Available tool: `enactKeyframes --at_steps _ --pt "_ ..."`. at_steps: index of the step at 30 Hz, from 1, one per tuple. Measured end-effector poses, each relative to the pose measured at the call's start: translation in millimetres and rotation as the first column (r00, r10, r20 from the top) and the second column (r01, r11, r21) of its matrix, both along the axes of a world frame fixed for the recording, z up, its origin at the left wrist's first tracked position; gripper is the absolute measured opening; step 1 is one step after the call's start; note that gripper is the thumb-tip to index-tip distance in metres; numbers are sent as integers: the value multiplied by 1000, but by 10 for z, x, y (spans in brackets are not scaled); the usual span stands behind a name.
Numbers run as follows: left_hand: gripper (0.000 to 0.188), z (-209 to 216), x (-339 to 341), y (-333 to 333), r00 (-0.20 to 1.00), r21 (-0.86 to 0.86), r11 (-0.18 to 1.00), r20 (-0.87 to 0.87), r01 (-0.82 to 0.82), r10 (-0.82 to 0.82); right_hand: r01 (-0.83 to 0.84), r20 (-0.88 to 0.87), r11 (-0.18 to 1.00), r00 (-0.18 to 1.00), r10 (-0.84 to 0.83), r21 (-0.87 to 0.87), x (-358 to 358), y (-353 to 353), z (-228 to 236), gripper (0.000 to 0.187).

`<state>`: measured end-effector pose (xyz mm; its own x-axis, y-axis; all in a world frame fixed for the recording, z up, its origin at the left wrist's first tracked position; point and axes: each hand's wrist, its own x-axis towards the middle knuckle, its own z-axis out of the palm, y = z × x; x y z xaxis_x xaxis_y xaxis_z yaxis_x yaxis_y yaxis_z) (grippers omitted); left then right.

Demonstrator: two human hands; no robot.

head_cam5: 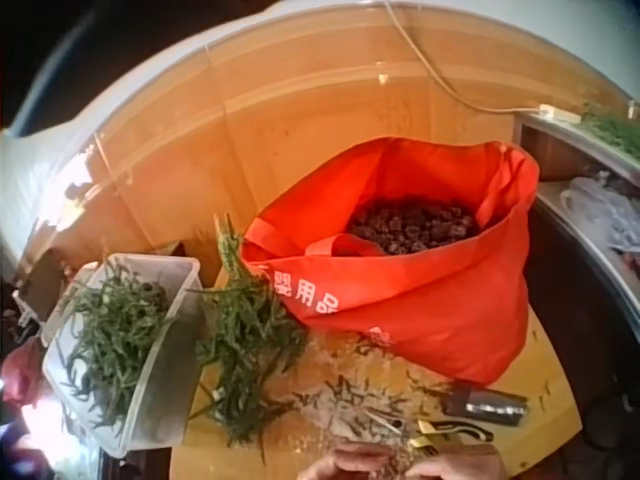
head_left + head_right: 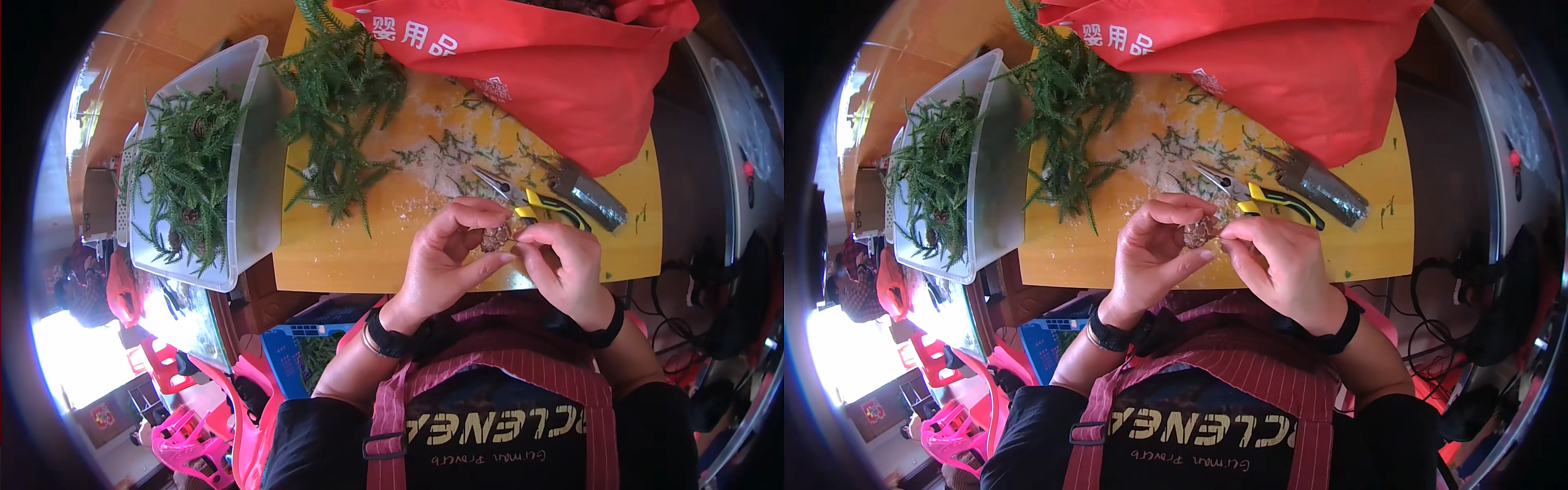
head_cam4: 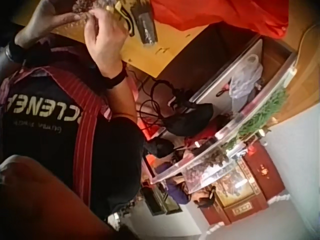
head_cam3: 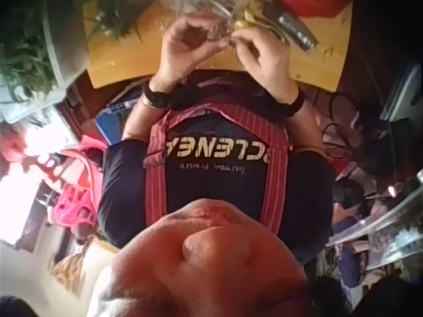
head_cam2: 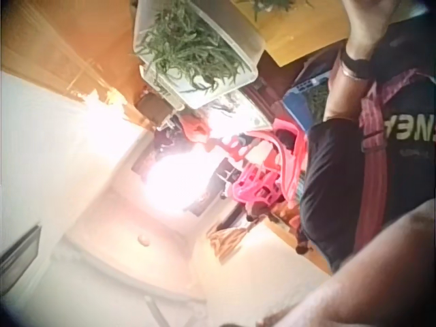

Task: Trimming and sorting green plant-like items using scissors and hands.

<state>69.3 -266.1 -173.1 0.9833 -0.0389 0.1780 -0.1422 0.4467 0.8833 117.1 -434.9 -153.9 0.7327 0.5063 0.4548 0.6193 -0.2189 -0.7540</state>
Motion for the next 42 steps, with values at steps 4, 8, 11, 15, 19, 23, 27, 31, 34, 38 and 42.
enactKeyframes --at_steps 4,8,11,15,19,23,27,31,34,38,42 --pt "38 26 1 -9 999 2 999 -7 38 -38 21 -1 1000 1000 -21 -2 -6 -9 -39 19" --pt "32 7 -5 4 997 -29 998 -57 47 -49 31 14 999 999 -31 7 -3 -9 -32 20" --pt "30 -2 4 35 997 -3 998 -39 69 -69 21 14 1000 1000 -22 6 -3 -12 -18 19" --pt "25 73 8 39 984 -21 995 -150 96 -98 45 -71 998 997 -42 41 -24 -6 -49 20" --pt "21 57 17 90 971 -73 986 -173 152 -162 8 -164 1000 986 -6 12 -23 -32 -17 20" --pt "18 31 2 112 950 -183 971 -242 153 -195 -27 -14 1000 1000 28 14 0 -21 -20 21" --pt "18 43 -1 101 938 -247 957 -272 150 -217 -26 14 1000 1000 26 11 -4 -23 -9 19" --pt "19 36 -14 106 925 -258 956 -308 141 -220 -24 37 999 999 23 22 13 -23 -30 19" --pt "20 44 -11 111 927 -239 959 -303 152 -222 -41 79 999 996 40 9 39 -46 -38 20" --pt "22 43 -8 156 896 -241 951 -349 195 -273 -8 90 1000 996 8 1 54 -43 -6 21" --pt "23 64 -10 175 870 -252 942 -385 222 -308 -19 108 1000 994 20 -10 82 -63 -9 22"
